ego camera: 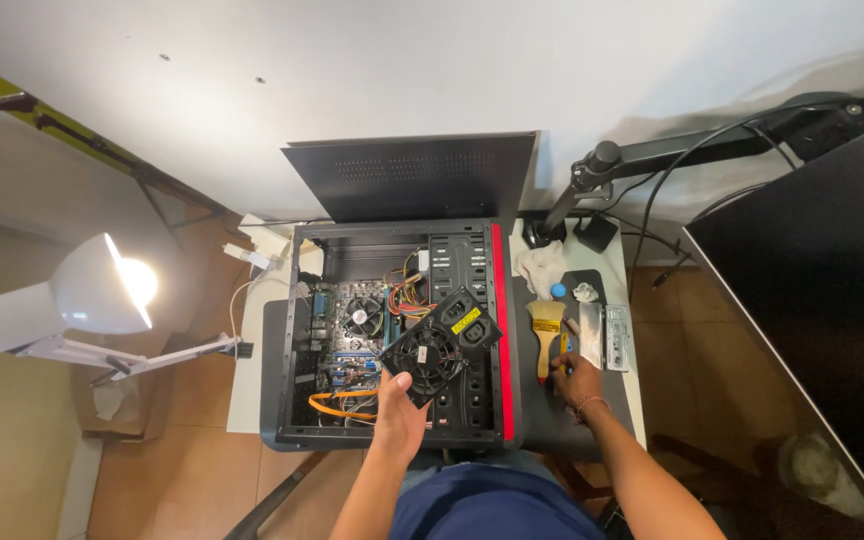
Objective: The person removes a black component from an open desktop computer case and brushes dust off it with a large brush, then uses a smaller yellow brush to clean the heatsink and fan area inside the case.
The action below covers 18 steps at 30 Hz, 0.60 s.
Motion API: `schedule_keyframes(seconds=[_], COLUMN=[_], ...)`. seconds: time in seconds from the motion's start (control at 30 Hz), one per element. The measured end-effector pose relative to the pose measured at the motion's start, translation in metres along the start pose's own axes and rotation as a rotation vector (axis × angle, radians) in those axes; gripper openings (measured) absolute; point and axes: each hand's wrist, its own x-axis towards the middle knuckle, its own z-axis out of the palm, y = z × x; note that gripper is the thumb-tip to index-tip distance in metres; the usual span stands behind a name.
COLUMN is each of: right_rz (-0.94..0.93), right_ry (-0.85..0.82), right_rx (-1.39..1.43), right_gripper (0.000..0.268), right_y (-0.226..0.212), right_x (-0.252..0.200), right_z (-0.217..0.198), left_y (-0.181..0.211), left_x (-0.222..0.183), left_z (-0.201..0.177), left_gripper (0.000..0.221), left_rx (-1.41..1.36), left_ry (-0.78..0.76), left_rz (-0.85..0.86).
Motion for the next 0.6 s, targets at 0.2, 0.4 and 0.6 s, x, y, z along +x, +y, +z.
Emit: schedule_keyframes(seconds=[0.2,0.4,0.6], right_rz=[-0.199,-0.212,-0.355], right_ry=[0.008,0.021,0.149], right_rx=[-0.139,0.004,-0.004], right_gripper=[0.022,0.037,0.024], right_y=[0.014,-0.010,-0.058], right_x=[0.008,-0.005,-0.022], right_z=[0.006,0.001,-0.018], left_y=[0.003,0.006,0.005], left_x=[-0.002,-0.009,-0.009], left_z=[-0.001,0.002,-0.009], left_gripper=[0.075,0.076,0.089], left_rx=[0.038,0.023,0.009], left_ry=[0.078,0.019,0.110], left_rz=[-0.044,-0.013,-0.057])
